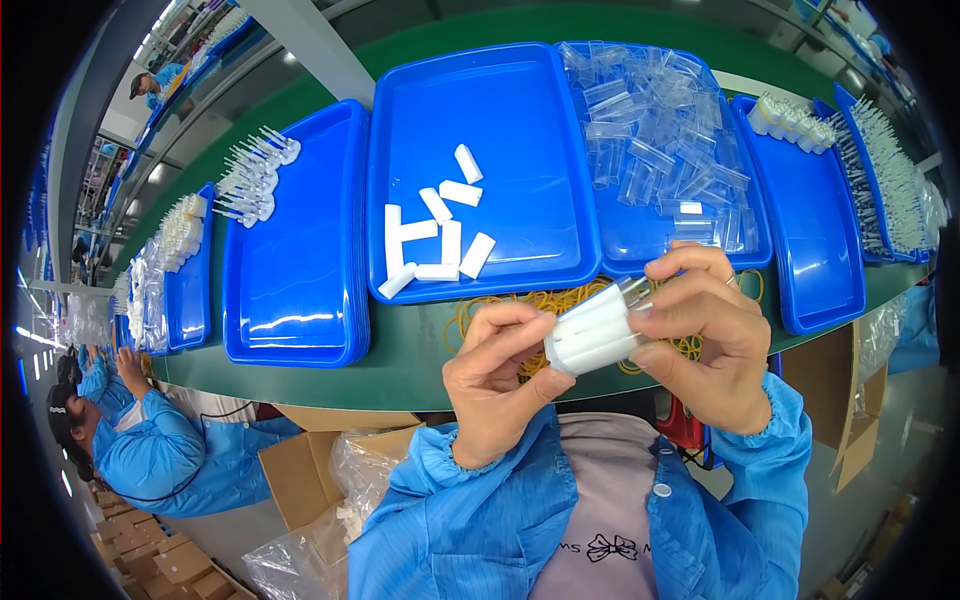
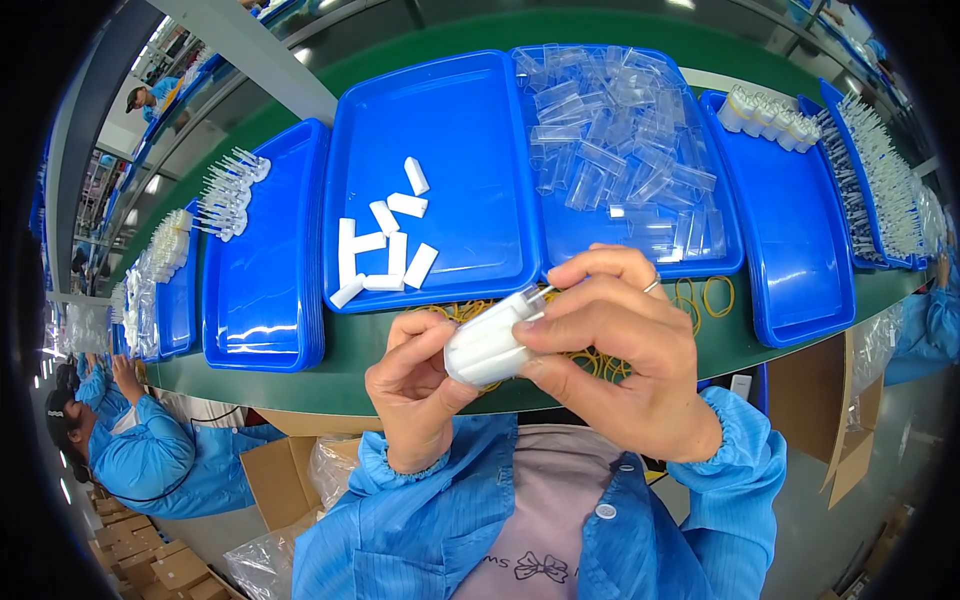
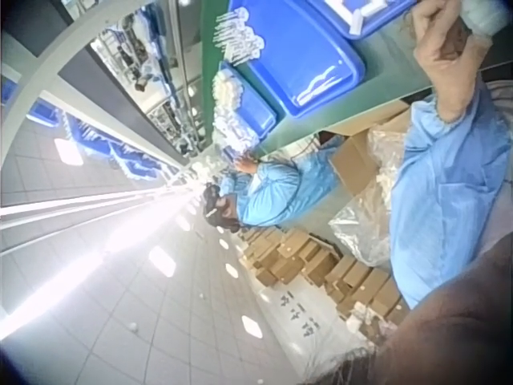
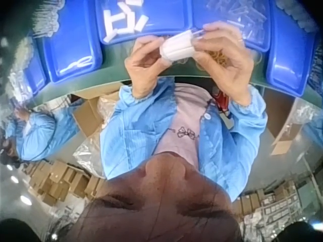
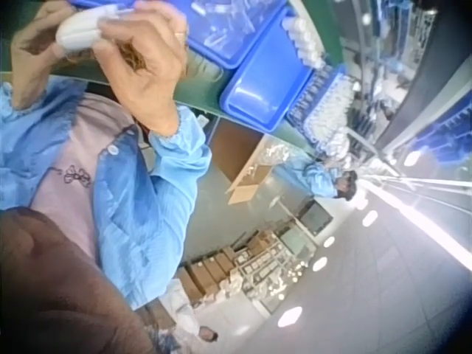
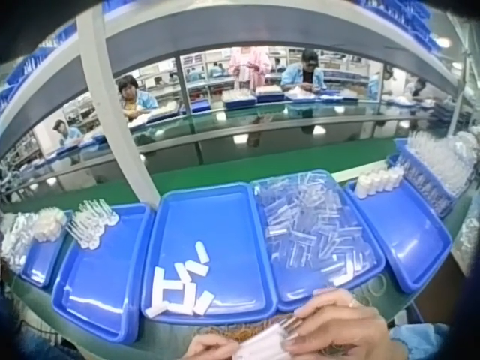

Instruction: The person assembles plastic components by attaching white pieces and transparent sleeves onto a base by hand, wraps a rubber band around the assembled unit, and places it onto a tray.

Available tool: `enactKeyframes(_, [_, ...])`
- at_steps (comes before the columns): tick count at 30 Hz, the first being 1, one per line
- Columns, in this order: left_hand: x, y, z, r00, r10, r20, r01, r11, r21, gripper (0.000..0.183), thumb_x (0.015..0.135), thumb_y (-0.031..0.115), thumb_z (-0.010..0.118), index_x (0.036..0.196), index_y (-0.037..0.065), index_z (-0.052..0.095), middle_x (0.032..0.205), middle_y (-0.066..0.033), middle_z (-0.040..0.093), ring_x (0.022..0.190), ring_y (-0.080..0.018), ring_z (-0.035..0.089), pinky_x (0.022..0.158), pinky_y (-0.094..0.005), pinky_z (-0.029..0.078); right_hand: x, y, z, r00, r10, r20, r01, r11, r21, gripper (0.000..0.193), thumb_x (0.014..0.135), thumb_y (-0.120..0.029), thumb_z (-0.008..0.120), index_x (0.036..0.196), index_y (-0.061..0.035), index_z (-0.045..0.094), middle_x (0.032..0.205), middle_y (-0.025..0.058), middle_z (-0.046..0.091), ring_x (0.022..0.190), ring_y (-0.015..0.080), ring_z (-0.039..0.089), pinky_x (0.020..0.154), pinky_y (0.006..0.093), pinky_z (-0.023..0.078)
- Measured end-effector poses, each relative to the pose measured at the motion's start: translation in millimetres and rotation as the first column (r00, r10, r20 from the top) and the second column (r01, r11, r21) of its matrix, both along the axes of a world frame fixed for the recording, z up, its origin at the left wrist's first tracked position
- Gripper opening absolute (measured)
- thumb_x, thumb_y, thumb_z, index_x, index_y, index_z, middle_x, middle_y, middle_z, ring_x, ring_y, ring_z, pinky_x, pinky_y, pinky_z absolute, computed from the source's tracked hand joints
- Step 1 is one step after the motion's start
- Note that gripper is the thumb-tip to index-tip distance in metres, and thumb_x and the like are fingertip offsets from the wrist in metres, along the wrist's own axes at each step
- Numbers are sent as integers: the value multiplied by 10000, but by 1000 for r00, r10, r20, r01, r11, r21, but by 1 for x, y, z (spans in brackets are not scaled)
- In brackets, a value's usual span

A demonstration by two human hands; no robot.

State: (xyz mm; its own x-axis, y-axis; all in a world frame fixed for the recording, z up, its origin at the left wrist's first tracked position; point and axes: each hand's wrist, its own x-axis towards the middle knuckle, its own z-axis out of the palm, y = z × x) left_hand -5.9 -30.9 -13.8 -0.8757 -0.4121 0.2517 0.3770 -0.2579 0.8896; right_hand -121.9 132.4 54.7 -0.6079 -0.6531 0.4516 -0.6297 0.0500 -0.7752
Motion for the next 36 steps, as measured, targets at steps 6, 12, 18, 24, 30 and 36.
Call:
enactKeyframes(6, [-1, -7, -5, 991, -63, 115, 26, 954, 299, 512, 792, -85, 566, 1292, -50, 463, 1233, -120, 493, 1167, -235, 506, 1023, -383, 379, -15, -8, 15, 963, 60, -262, -2, 976, 216, 198, 744, -130, 706, 937, -84, 702, 917, 54, 653, 894, 248, 565, 818, 362, 418])
enactKeyframes(12, [-2, -11, 3, 994, -75, 85, 29, 892, 451, 552, 813, 52, 611, 1330, -19, 432, 1291, -157, 506, 1219, -243, 473, 1059, -393, 323, -98, -22, -15, 868, -45, -495, 233, 916, 326, 199, 762, -109, 630, 952, -94, 687, 900, 66, 606, 851, 239, 533, 767, 356, 408])
enactKeyframes(18, [0, -12, 5, 994, -67, 86, 20, 891, 453, 543, 820, 68, 607, 1326, -25, 433, 1303, -180, 500, 1235, -259, 463, 1066, -406, 313, -110, -23, -63, 667, 154, -729, 357, 794, 493, 155, 745, -82, 566, 855, -106, 672, 857, 56, 523, 872, 218, 516, 763, 344, 404])
enactKeyframes(24, [2, -15, 3, 992, -92, 89, 43, 897, 439, 525, 811, 63, 614, 1302, -37, 455, 1283, -169, 507, 1224, -248, 469, 1059, -399, 323, -114, -24, -60, 707, 95, -701, 278, 874, 399, 158, 724, -84, 640, 881, -85, 620, 919, 57, 538, 864, 228, 543, 737, 337, 429])
enactKeyframes(30, [2, -8, -2, 995, -9, 103, -22, 955, 296, 497, 750, -76, 592, 1239, -68, 503, 1272, -159, 475, 1184, -252, 498, 1035, -395, 373, -102, -24, -42, 990, -142, 2, 141, 989, 36, 199, 792, -69, 681, 945, -35, 558, 890, 53, 596, 815, 166, 612, 691, 274, 491])
enactKeyframes(36, [-1, -7, -6, 985, 175, -8, -174, 975, -134, 494, 714, -130, 596, 1202, -87, 527, 1224, -164, 479, 1134, -252, 534, 977, -358, 449, -52, -17, 12, 844, 24, 536, 122, 964, -235, 163, 851, -9, 593, 1002, 12, 534, 950, 88, 613, 824, 123, 616, 737, 236, 513])
